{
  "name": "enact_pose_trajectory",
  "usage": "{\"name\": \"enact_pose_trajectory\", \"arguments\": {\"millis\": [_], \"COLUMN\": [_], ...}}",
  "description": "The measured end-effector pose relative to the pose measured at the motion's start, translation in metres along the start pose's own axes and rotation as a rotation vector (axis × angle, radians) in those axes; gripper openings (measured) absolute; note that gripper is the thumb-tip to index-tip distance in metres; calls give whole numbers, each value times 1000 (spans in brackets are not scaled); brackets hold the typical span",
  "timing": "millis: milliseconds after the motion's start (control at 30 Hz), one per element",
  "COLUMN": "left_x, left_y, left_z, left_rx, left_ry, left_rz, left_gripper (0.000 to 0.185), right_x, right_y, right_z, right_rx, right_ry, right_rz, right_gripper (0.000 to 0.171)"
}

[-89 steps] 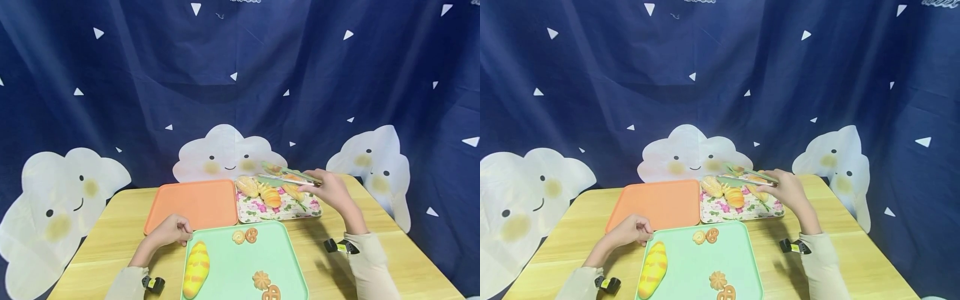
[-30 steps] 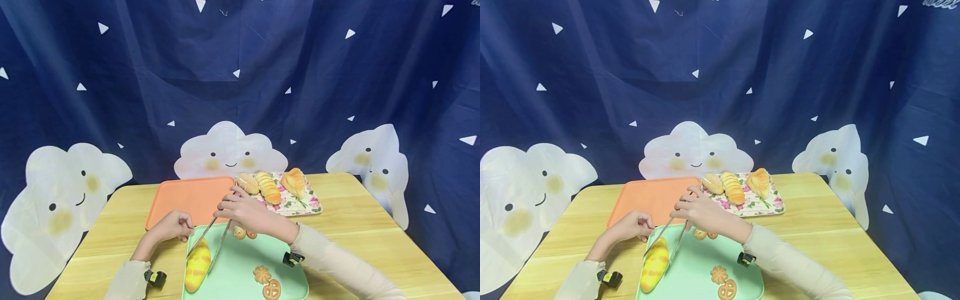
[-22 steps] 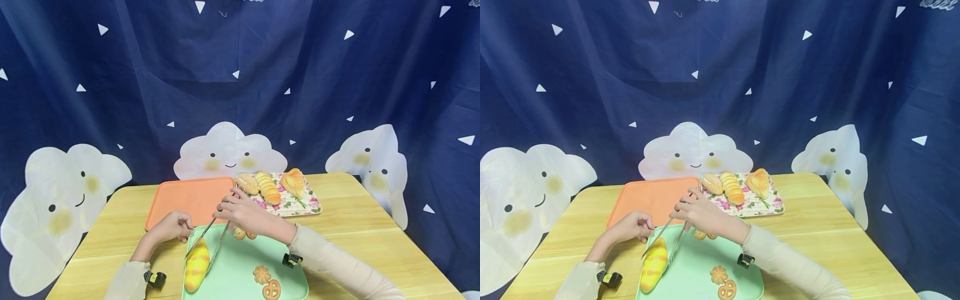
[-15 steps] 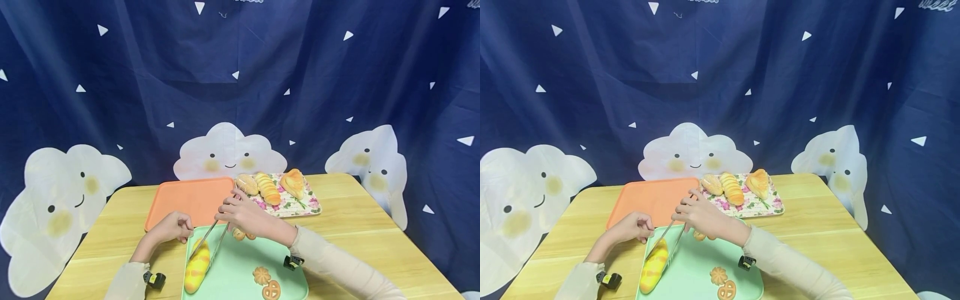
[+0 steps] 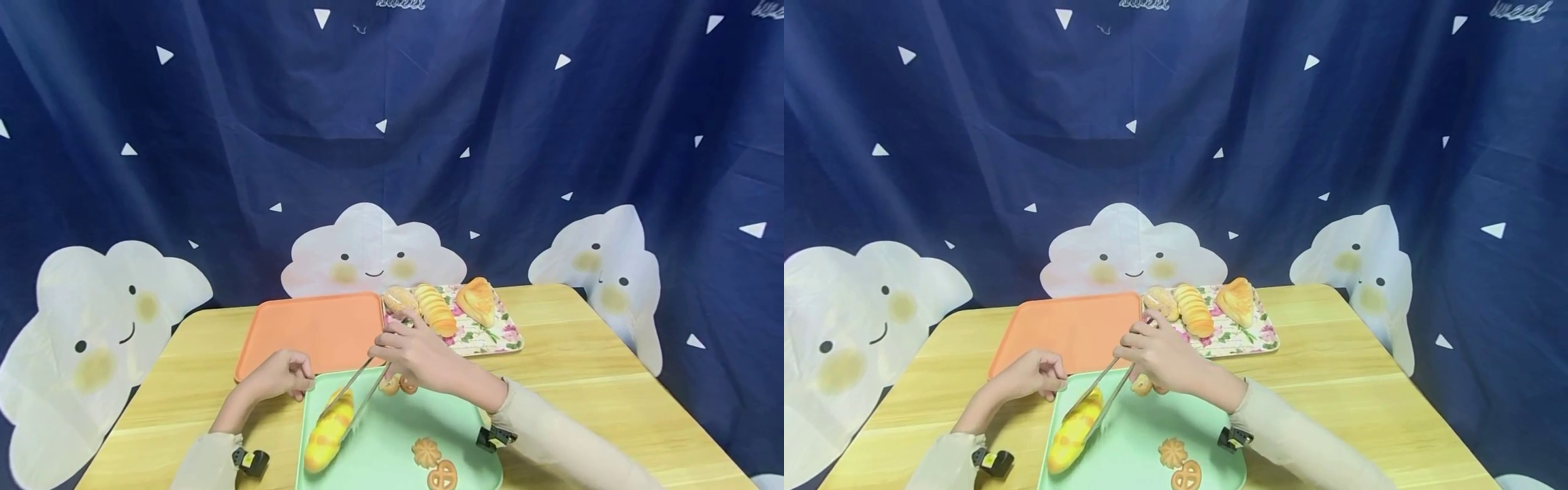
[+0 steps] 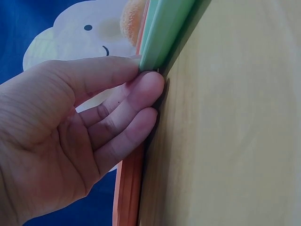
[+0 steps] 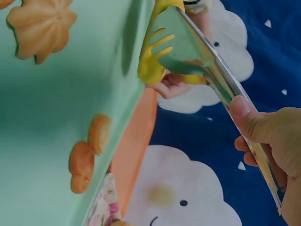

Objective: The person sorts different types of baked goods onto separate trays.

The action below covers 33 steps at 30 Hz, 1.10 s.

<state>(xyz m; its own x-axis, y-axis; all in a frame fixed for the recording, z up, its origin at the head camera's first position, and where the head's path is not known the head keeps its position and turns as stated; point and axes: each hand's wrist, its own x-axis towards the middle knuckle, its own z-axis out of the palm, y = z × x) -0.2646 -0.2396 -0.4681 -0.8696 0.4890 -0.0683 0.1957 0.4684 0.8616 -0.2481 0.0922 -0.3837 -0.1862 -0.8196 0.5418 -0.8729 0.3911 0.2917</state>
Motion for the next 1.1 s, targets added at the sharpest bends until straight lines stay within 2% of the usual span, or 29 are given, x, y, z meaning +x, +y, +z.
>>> {"name": "enact_pose_trajectory", "arguments": {"millis": [367,633,833,967,1033,1100], "left_x": [0,-1,-1,-1,-1,-1], "left_y": [-3,-3,-3,-4,-5,-5], "left_z": [1,0,0,0,0,0], "left_rx": [-23,-21,-41,-53,-49,-43], "left_ry": [1,1,5,-1,-3,-4], "left_rz": [-5,2,3,6,7,8], "left_gripper": [11,12,11,11,11,12], "right_x": [-24,-41,-58,-72,-79,-86], "right_y": [22,45,66,79,86,92], "right_z": [-24,-42,-55,-61,-64,-68], "right_rx": [23,15,-42,-88,-106,-124], "right_ry": [135,201,250,272,282,282], "right_rz": [101,176,228,265,295,332], "right_gripper": [44,40,43,35,40,54]}}
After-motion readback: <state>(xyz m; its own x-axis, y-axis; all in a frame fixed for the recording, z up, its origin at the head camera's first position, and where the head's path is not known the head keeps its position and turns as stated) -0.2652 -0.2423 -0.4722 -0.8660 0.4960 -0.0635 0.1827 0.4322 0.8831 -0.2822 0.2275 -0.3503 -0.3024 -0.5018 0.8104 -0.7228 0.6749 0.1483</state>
